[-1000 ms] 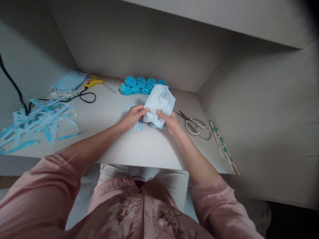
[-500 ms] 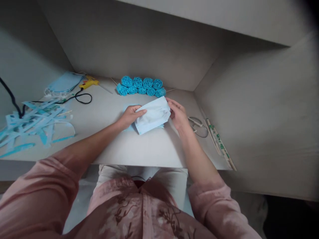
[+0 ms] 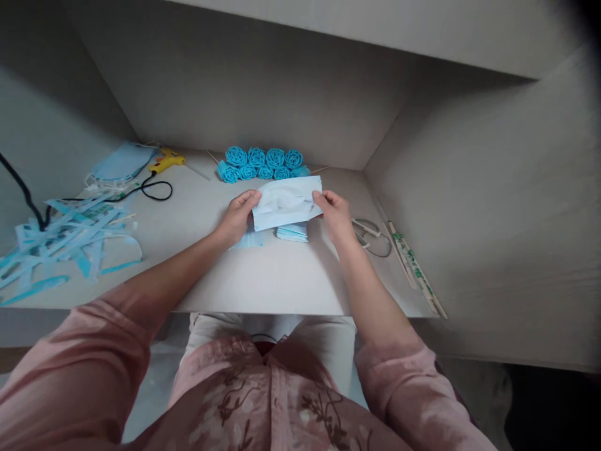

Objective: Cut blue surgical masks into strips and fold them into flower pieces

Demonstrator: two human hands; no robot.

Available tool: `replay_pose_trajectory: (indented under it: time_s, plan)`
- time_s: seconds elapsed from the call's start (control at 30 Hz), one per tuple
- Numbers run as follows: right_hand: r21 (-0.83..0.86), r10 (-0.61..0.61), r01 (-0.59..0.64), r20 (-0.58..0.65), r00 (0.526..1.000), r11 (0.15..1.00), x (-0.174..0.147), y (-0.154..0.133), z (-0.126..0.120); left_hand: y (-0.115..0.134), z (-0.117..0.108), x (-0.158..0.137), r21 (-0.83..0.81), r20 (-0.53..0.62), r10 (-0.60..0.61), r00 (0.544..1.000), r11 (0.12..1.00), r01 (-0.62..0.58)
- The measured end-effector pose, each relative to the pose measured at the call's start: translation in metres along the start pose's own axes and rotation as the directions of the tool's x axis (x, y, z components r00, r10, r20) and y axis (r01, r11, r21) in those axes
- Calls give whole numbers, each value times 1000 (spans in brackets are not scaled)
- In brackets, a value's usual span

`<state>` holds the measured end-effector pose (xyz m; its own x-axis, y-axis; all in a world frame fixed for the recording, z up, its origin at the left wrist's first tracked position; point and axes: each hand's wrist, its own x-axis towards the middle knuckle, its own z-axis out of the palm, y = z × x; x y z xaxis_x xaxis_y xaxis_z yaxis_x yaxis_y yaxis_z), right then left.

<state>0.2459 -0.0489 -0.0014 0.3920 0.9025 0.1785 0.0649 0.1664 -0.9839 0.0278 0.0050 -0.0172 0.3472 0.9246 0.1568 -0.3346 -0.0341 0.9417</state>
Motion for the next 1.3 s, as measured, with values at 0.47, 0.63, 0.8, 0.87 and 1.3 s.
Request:
replay_pose_trajectory:
  time_s: [0.47, 0.63, 0.8, 0.87, 1.3]
  plan:
    - [-221, -157, 146, -29, 987, 964, 3, 12, -1, -9, -8, 8, 17, -165, 105, 981, 994, -103]
    - [-321, -210, 190, -29, 977, 928, 3, 14, -2, -8, -9, 10, 49, -211, 129, 969, 991, -121]
    - [-204, -174, 165, -28, 984, 965, 3, 13, 2, -7, -8, 9, 25, -184, 166, 969, 986, -165]
    - [-149, -148, 144, -15, 989, 978, 4, 15, 2, -6, -8, 9, 3, -162, 168, 972, 985, -170]
    - [-209, -260, 256, 5, 965, 944, -1, 16, 4, -8, -5, 7, 20, -114, 111, 987, 994, -110]
